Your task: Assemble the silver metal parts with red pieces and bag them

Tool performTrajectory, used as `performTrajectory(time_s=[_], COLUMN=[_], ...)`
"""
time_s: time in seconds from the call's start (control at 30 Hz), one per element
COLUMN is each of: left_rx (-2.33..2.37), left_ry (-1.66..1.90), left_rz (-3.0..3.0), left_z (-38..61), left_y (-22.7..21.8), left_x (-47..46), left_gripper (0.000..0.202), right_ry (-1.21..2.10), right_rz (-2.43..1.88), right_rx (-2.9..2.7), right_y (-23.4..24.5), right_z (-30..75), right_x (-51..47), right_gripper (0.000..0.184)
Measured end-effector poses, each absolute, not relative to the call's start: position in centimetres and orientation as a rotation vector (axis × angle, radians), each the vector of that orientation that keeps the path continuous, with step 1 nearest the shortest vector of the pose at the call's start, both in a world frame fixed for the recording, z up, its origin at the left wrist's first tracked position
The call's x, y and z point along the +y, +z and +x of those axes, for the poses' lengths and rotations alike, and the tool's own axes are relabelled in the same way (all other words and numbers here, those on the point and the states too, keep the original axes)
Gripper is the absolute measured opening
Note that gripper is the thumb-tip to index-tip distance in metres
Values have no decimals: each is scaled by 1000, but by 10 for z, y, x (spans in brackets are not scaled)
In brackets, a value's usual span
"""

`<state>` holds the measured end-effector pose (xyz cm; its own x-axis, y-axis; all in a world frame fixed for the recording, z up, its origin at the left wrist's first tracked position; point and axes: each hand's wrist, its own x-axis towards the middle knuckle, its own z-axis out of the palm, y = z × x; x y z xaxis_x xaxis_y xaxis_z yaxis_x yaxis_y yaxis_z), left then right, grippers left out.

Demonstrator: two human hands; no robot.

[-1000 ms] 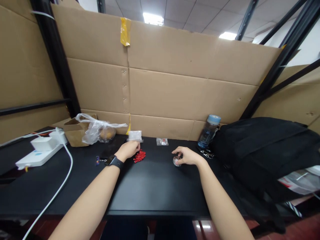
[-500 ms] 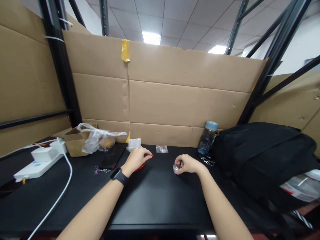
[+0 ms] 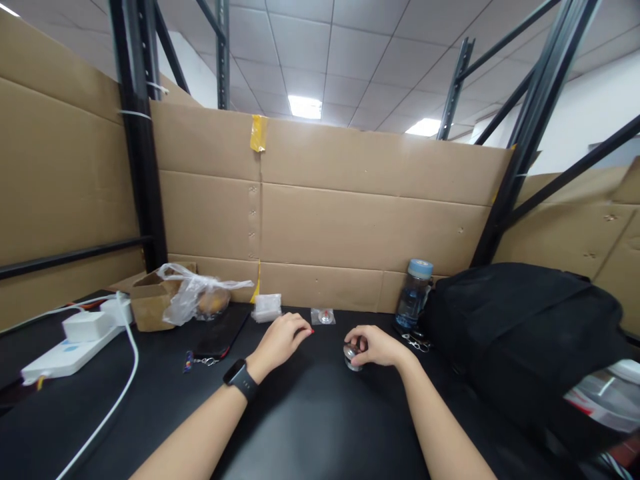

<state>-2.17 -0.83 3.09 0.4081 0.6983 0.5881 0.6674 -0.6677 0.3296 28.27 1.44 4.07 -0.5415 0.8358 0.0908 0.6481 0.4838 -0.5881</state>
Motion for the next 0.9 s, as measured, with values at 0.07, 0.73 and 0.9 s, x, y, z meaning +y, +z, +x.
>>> performTrajectory(time_s=[0.07,0.73,0.9], left_rx=[1245,1324,1306], left_ry=[1157,1249,1213], left_rz=[2565,2590,2657], left_z=[-19,4,4], left_y=[32,40,43], left_x=[-10,-34,-35], left_gripper=[26,17,18], right_ry=[726,1186,1195], right_rz=[-1133,-707,-721], right_rx=[-2274,-1662,-1628], right_y=[41,26,23], right_z=[274,199,198], right_x=[12,-6,-4], right_gripper=[51,49,46])
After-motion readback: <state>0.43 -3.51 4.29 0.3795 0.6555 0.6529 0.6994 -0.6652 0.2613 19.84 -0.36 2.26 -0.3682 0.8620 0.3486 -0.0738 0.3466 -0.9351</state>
